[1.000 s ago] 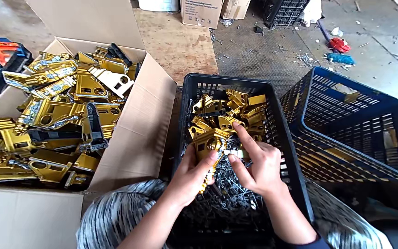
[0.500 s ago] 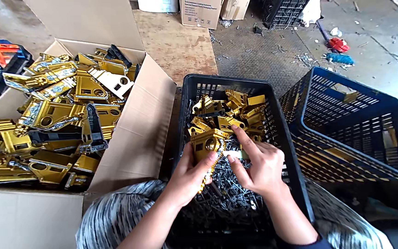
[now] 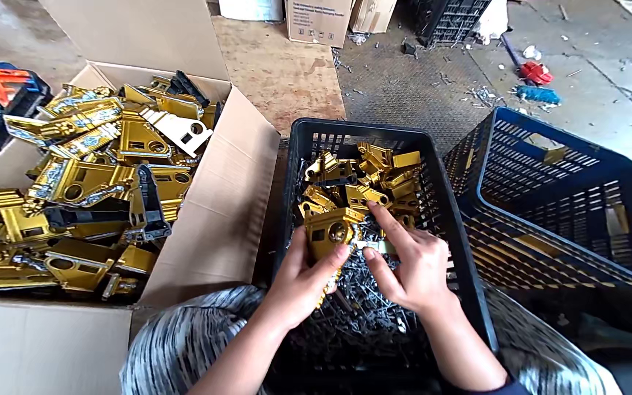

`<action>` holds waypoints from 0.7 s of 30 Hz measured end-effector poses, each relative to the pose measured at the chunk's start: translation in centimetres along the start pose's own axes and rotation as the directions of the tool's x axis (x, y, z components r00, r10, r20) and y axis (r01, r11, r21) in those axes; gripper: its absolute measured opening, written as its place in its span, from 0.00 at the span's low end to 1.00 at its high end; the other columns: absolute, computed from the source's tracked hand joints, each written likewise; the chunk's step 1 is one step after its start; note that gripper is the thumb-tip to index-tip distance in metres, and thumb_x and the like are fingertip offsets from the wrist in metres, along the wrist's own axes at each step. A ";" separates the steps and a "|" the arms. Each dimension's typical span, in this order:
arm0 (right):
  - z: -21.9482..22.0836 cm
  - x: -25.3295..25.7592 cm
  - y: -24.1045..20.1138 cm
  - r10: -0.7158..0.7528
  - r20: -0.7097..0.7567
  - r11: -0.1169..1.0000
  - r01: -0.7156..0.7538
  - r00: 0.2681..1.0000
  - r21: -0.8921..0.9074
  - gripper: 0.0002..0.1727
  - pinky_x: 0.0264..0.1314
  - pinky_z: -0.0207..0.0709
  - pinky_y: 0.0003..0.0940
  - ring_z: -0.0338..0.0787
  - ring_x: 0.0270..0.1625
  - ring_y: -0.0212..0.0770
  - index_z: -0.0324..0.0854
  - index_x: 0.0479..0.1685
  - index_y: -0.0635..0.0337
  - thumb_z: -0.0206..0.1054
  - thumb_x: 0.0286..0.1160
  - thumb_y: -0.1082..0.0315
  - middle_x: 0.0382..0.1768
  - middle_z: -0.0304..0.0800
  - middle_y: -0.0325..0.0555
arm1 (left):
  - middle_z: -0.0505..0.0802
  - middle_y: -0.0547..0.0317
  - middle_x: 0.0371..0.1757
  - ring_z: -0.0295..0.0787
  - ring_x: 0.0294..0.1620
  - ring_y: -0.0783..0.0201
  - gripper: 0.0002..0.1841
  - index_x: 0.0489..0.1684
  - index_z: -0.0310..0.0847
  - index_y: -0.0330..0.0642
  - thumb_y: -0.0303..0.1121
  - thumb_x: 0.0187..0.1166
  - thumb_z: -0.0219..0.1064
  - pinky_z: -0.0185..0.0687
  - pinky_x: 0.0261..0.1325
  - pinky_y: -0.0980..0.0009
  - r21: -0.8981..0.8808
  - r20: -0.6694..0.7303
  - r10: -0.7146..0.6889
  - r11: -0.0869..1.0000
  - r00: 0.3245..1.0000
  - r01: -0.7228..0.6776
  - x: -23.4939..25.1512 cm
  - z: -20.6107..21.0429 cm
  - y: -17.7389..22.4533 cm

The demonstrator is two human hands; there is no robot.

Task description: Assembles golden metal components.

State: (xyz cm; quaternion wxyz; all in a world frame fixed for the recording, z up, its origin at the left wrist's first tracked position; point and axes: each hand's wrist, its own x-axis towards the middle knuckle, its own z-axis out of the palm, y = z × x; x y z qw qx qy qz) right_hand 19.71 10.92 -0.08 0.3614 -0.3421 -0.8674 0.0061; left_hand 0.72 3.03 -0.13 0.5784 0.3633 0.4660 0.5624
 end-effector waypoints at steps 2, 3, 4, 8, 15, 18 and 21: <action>0.0 0.0 0.0 0.001 0.005 1.000 -0.001 1.000 0.001 0.34 0.17 0.61 0.36 0.70 0.14 0.34 0.81 0.75 0.61 0.50 0.80 0.47 0.13 0.78 0.37 | 0.88 0.58 0.49 0.89 0.34 0.69 0.30 0.78 0.62 0.46 0.45 0.80 0.70 0.89 0.32 0.76 -0.002 0.003 -0.007 1.000 1.000 0.007 0.0 -0.1 0.0; 0.0 0.0 0.0 0.004 0.003 1.000 -0.004 1.000 -0.003 0.34 0.17 0.61 0.35 0.70 0.14 0.35 0.82 0.75 0.61 0.50 0.80 0.47 0.13 0.78 0.37 | 0.88 0.59 0.50 0.89 0.35 0.69 0.31 0.78 0.62 0.46 0.45 0.80 0.70 0.89 0.32 0.76 -0.003 0.008 -0.011 1.000 1.000 0.011 0.0 -0.1 0.0; 0.0 0.1 0.0 0.009 -0.003 1.000 -0.009 1.000 -0.009 0.34 0.18 0.62 0.36 0.71 0.14 0.35 0.82 0.75 0.60 0.50 0.80 0.47 0.14 0.79 0.37 | 0.87 0.59 0.49 0.89 0.35 0.70 0.30 0.78 0.62 0.46 0.44 0.81 0.70 0.88 0.32 0.76 -0.002 0.013 -0.012 1.000 1.000 0.012 0.0 -0.2 0.0; -0.1 0.3 0.8 0.066 -0.014 0.998 -0.066 0.998 0.001 0.33 0.15 0.61 0.37 0.69 0.13 0.35 0.81 0.77 0.59 0.51 0.80 0.48 0.13 0.77 0.36 | 0.87 0.60 0.48 0.87 0.32 0.70 0.31 0.77 0.62 0.46 0.46 0.80 0.70 0.87 0.31 0.76 -0.006 0.034 -0.019 1.000 0.999 0.019 -0.3 0.0 0.0; -0.1 -0.3 0.4 0.051 0.074 0.982 -0.064 0.996 0.180 0.34 0.17 0.60 0.32 0.65 0.14 0.29 0.78 0.79 0.58 0.48 0.83 0.46 0.13 0.72 0.33 | 0.87 0.60 0.49 0.88 0.33 0.70 0.30 0.77 0.62 0.45 0.45 0.80 0.70 0.88 0.31 0.76 -0.009 0.036 -0.007 1.000 0.999 0.007 -0.1 0.0 0.1; 0.1 -0.2 0.6 0.064 0.072 0.983 -0.075 0.995 0.168 0.33 0.18 0.62 0.34 0.67 0.15 0.31 0.80 0.78 0.57 0.47 0.84 0.47 0.14 0.75 0.34 | 0.88 0.60 0.49 0.88 0.33 0.70 0.30 0.77 0.62 0.46 0.45 0.80 0.70 0.87 0.31 0.77 -0.011 0.053 -0.012 1.000 0.999 0.012 -0.1 -0.2 0.1; 0.3 -0.1 1.3 0.102 0.057 0.982 -0.110 0.993 0.154 0.32 0.17 0.63 0.37 0.69 0.14 0.33 0.81 0.77 0.55 0.48 0.83 0.48 0.14 0.76 0.35 | 0.87 0.60 0.48 0.87 0.33 0.71 0.29 0.76 0.62 0.45 0.45 0.81 0.69 0.87 0.31 0.77 -0.012 0.084 -0.015 1.000 0.996 0.016 -0.2 -0.2 0.0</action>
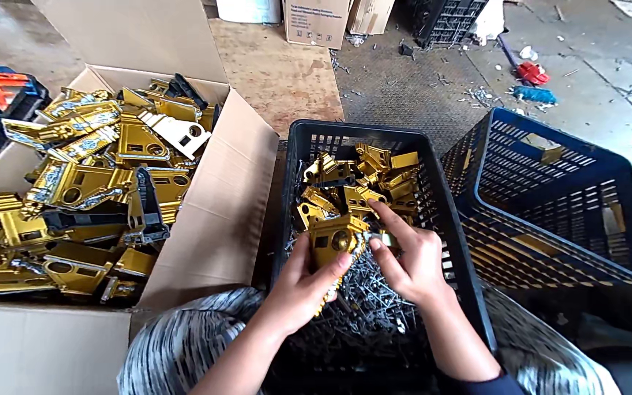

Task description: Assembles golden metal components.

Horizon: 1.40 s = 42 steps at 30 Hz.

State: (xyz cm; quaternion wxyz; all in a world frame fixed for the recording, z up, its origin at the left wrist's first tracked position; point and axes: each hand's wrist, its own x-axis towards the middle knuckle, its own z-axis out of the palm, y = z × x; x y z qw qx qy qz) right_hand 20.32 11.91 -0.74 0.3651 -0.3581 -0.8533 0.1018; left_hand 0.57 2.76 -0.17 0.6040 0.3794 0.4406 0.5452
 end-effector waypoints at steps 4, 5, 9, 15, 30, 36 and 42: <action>0.3 -0.5 -0.2 0.001 0.059 0.980 -0.012 0.998 0.199 0.33 0.18 0.61 0.29 0.64 0.15 0.26 0.78 0.80 0.58 0.48 0.84 0.49 0.14 0.72 0.31 | 0.87 0.61 0.48 0.88 0.34 0.71 0.30 0.78 0.62 0.46 0.44 0.81 0.69 0.88 0.32 0.77 0.001 -0.032 0.000 1.000 0.999 0.000 0.1 0.0 0.3; 0.4 -0.5 -0.3 -0.004 0.069 0.974 -0.012 0.998 0.226 0.33 0.18 0.61 0.29 0.63 0.15 0.25 0.77 0.80 0.59 0.48 0.85 0.48 0.14 0.71 0.31 | 0.87 0.61 0.49 0.88 0.34 0.71 0.30 0.78 0.62 0.46 0.45 0.81 0.69 0.88 0.31 0.77 0.003 -0.030 0.004 1.000 1.000 -0.004 0.0 -0.1 0.3; 0.7 -0.6 -0.3 0.002 0.075 0.969 -0.021 0.997 0.247 0.33 0.19 0.63 0.29 0.64 0.15 0.25 0.79 0.79 0.57 0.47 0.86 0.48 0.15 0.72 0.31 | 0.87 0.61 0.48 0.87 0.33 0.71 0.29 0.76 0.62 0.46 0.45 0.81 0.69 0.87 0.31 0.77 -0.002 -0.001 0.011 1.000 1.000 -0.011 0.1 -0.2 0.2; 1.2 -0.6 0.6 0.041 0.070 0.962 -0.059 0.997 0.265 0.31 0.21 0.68 0.32 0.70 0.17 0.27 0.80 0.79 0.52 0.46 0.88 0.47 0.17 0.78 0.33 | 0.87 0.61 0.48 0.87 0.33 0.71 0.31 0.76 0.61 0.45 0.47 0.80 0.70 0.87 0.31 0.77 0.030 0.025 -0.003 1.000 1.000 0.002 -0.2 -0.2 0.0; 1.4 -0.8 1.0 0.036 0.133 0.898 -0.090 0.990 0.431 0.29 0.31 0.75 0.29 0.79 0.27 0.23 0.84 0.74 0.51 0.46 0.88 0.50 0.31 0.91 0.37 | 0.87 0.61 0.52 0.89 0.36 0.71 0.35 0.79 0.59 0.44 0.48 0.79 0.72 0.88 0.32 0.77 0.052 0.065 0.013 0.999 0.998 -0.016 -0.3 -0.5 0.1; 0.9 -0.7 0.8 -0.014 0.172 0.836 -0.083 0.985 0.543 0.27 0.30 0.69 0.19 0.72 0.25 0.16 0.85 0.71 0.55 0.48 0.88 0.51 0.26 0.84 0.31 | 0.87 0.61 0.52 0.88 0.36 0.71 0.32 0.77 0.60 0.45 0.46 0.80 0.71 0.87 0.32 0.77 0.072 0.055 0.030 0.997 0.998 -0.034 -0.1 -0.4 0.2; 1.0 -0.9 1.2 -0.004 0.200 0.829 -0.109 0.980 0.548 0.26 0.37 0.75 0.20 0.79 0.32 0.15 0.87 0.68 0.54 0.48 0.88 0.54 0.35 0.92 0.33 | 0.87 0.61 0.54 0.89 0.38 0.71 0.34 0.80 0.58 0.43 0.45 0.79 0.72 0.88 0.32 0.77 0.066 0.087 0.021 0.997 0.996 -0.027 -0.1 -0.4 -0.1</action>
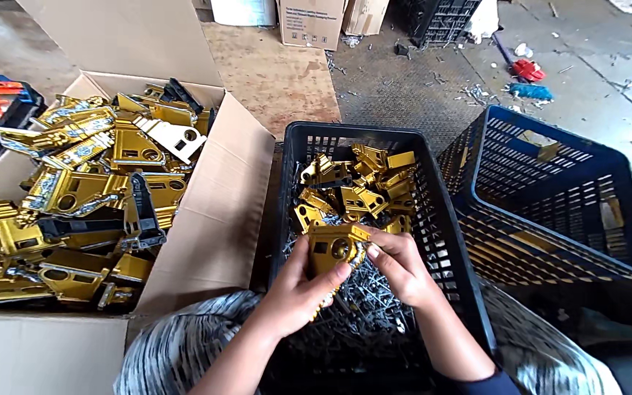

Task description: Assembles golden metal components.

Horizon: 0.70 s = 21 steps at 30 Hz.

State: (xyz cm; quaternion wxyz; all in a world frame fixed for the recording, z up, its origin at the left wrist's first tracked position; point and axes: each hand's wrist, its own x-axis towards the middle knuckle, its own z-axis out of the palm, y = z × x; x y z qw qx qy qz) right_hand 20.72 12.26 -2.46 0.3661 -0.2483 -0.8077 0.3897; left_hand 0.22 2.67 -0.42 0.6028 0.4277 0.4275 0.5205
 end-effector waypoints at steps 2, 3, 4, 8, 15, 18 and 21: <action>0.1 0.0 0.3 0.008 -0.001 1.000 -0.008 1.000 -0.005 0.26 0.37 0.74 0.21 0.78 0.31 0.16 0.87 0.68 0.54 0.47 0.88 0.53 0.35 0.91 0.33 | 0.87 0.60 0.54 0.90 0.38 0.70 0.35 0.80 0.58 0.43 0.46 0.79 0.72 0.89 0.32 0.77 0.012 -0.009 -0.009 1.000 1.000 0.009 0.1 0.0 -0.1; 0.2 0.0 0.4 0.008 -0.001 1.000 -0.008 1.000 0.002 0.27 0.36 0.73 0.21 0.77 0.30 0.16 0.86 0.70 0.55 0.47 0.89 0.53 0.35 0.91 0.34 | 0.87 0.60 0.54 0.89 0.37 0.70 0.35 0.80 0.58 0.43 0.46 0.79 0.72 0.88 0.32 0.76 0.020 -0.018 -0.012 1.000 1.000 0.012 0.1 0.0 0.0; 0.2 -0.1 0.5 0.009 -0.003 1.000 -0.009 1.000 0.011 0.27 0.35 0.72 0.20 0.75 0.30 0.16 0.85 0.72 0.54 0.47 0.89 0.52 0.35 0.91 0.34 | 0.88 0.60 0.53 0.89 0.36 0.70 0.34 0.80 0.59 0.43 0.45 0.79 0.72 0.88 0.32 0.77 0.033 -0.031 -0.013 0.999 0.999 0.014 0.1 0.0 0.0; 0.4 -0.7 1.0 -0.013 -0.039 1.000 0.014 0.999 0.016 0.28 0.32 0.71 0.19 0.74 0.27 0.17 0.84 0.73 0.56 0.48 0.90 0.51 0.29 0.87 0.33 | 0.89 0.58 0.51 0.91 0.41 0.69 0.36 0.77 0.61 0.41 0.47 0.75 0.75 0.90 0.37 0.75 0.167 -0.094 0.070 0.985 0.993 -0.053 0.4 0.0 -0.3; -0.1 -2.1 1.2 0.086 -0.094 0.995 -0.082 0.992 0.050 0.27 0.36 0.73 0.19 0.74 0.30 0.21 0.74 0.82 0.62 0.45 0.92 0.60 0.29 0.80 0.32 | 0.90 0.60 0.55 0.91 0.55 0.71 0.43 0.79 0.59 0.39 0.51 0.70 0.79 0.91 0.59 0.73 0.440 -0.152 0.286 0.877 0.946 -0.194 0.5 -0.1 -1.0; -0.1 -2.4 0.9 0.063 -0.094 0.995 -0.056 0.994 0.079 0.27 0.37 0.72 0.18 0.74 0.30 0.20 0.74 0.82 0.63 0.46 0.93 0.59 0.29 0.80 0.32 | 0.90 0.59 0.56 0.90 0.55 0.72 0.44 0.78 0.60 0.38 0.53 0.69 0.79 0.90 0.60 0.73 0.493 -0.156 0.320 0.845 0.934 -0.207 0.5 -0.1 -1.1; 0.1 -1.9 0.3 -0.007 -0.094 0.998 0.013 0.996 0.069 0.26 0.39 0.72 0.15 0.75 0.32 0.16 0.76 0.80 0.60 0.49 0.93 0.59 0.34 0.86 0.32 | 0.89 0.59 0.56 0.90 0.56 0.72 0.43 0.78 0.60 0.37 0.52 0.70 0.78 0.90 0.60 0.73 0.475 -0.135 0.318 0.852 0.939 -0.220 0.4 -0.1 -1.1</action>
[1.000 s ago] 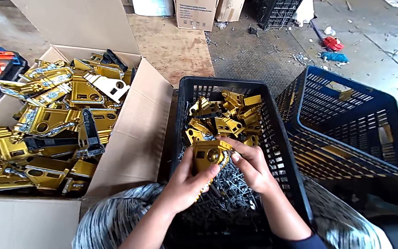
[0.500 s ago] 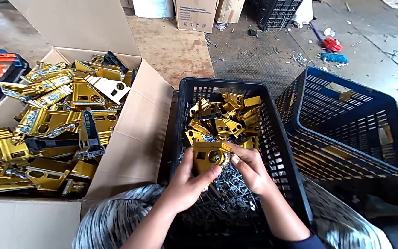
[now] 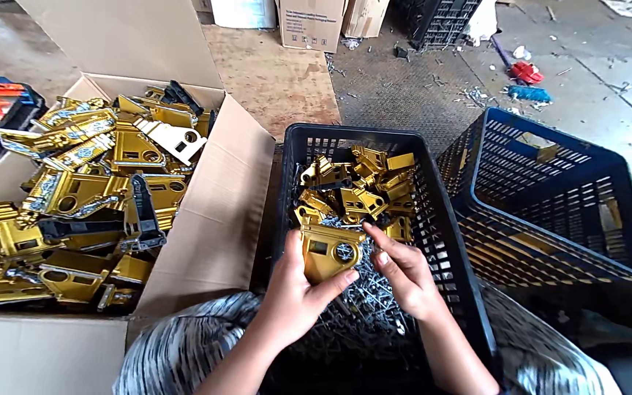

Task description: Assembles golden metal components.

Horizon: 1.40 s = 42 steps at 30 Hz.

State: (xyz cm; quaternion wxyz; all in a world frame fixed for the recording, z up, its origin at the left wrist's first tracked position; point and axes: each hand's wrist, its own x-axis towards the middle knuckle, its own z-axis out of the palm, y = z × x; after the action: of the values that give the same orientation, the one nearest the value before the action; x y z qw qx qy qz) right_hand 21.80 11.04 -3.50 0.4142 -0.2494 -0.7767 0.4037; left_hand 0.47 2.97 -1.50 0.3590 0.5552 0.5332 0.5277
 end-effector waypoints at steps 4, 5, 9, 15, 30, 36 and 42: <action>0.0 0.7 -0.3 -0.051 0.007 0.999 0.051 0.999 -0.003 0.23 0.43 0.75 0.16 0.79 0.35 0.16 0.80 0.78 0.57 0.52 0.91 0.61 0.37 0.91 0.35 | 0.89 0.58 0.57 0.90 0.56 0.71 0.43 0.79 0.59 0.36 0.50 0.72 0.77 0.90 0.60 0.73 -0.083 0.049 -0.017 0.996 0.999 0.021 0.0 -0.2 0.2; 0.0 0.8 -0.3 -0.062 0.003 0.998 0.062 0.998 -0.008 0.23 0.43 0.76 0.16 0.79 0.35 0.16 0.81 0.76 0.57 0.53 0.91 0.61 0.37 0.91 0.34 | 0.89 0.58 0.58 0.91 0.56 0.70 0.42 0.79 0.58 0.36 0.50 0.72 0.77 0.91 0.59 0.73 -0.103 0.060 -0.025 0.994 0.998 0.031 0.0 -0.2 0.3; -0.2 0.8 -0.4 -0.083 -0.001 0.995 0.083 0.997 -0.046 0.22 0.45 0.78 0.16 0.81 0.37 0.15 0.83 0.75 0.55 0.54 0.91 0.61 0.39 0.92 0.34 | 0.89 0.57 0.56 0.91 0.52 0.69 0.40 0.78 0.58 0.37 0.49 0.74 0.76 0.92 0.52 0.73 -0.181 0.100 -0.072 0.979 0.992 0.090 -0.1 -0.3 0.4; -0.2 0.9 -0.6 -0.109 -0.010 0.990 0.108 0.994 -0.086 0.22 0.44 0.78 0.15 0.82 0.38 0.15 0.83 0.74 0.56 0.54 0.90 0.60 0.41 0.93 0.35 | 0.89 0.57 0.55 0.92 0.47 0.69 0.38 0.79 0.58 0.37 0.46 0.76 0.74 0.92 0.43 0.74 -0.263 0.152 -0.116 0.953 0.982 0.153 0.0 -0.5 0.7; -0.4 1.1 -0.8 -0.080 0.010 0.994 0.079 0.997 0.073 0.19 0.45 0.76 0.15 0.81 0.38 0.15 0.87 0.70 0.54 0.55 0.91 0.63 0.40 0.92 0.32 | 0.88 0.58 0.56 0.91 0.45 0.69 0.37 0.79 0.57 0.39 0.46 0.77 0.73 0.90 0.38 0.76 -0.337 0.228 -0.125 0.921 0.966 0.198 -0.1 -0.7 0.8; -1.5 1.1 -1.0 0.022 0.153 0.969 -0.058 0.988 0.238 0.21 0.42 0.74 0.13 0.79 0.35 0.13 0.83 0.75 0.52 0.55 0.91 0.61 0.36 0.89 0.25 | 0.88 0.58 0.56 0.91 0.46 0.69 0.37 0.78 0.57 0.39 0.46 0.77 0.74 0.90 0.39 0.76 -0.335 0.236 -0.114 0.923 0.965 0.191 -0.1 -0.9 0.8; -2.2 1.4 -1.1 0.026 0.205 0.976 -0.070 0.978 0.208 0.21 0.40 0.73 0.12 0.78 0.34 0.12 0.84 0.73 0.55 0.55 0.91 0.59 0.35 0.89 0.24 | 0.88 0.58 0.56 0.91 0.49 0.70 0.39 0.80 0.56 0.35 0.46 0.77 0.74 0.91 0.44 0.75 -0.315 0.237 -0.094 0.934 0.967 0.168 -0.1 -0.9 0.8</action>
State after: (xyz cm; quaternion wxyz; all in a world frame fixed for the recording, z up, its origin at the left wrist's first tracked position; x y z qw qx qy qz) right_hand 22.88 12.37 -1.23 0.3482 -0.1801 -0.7603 0.5179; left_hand -0.21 2.63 -0.61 0.5383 0.5041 0.4301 0.5207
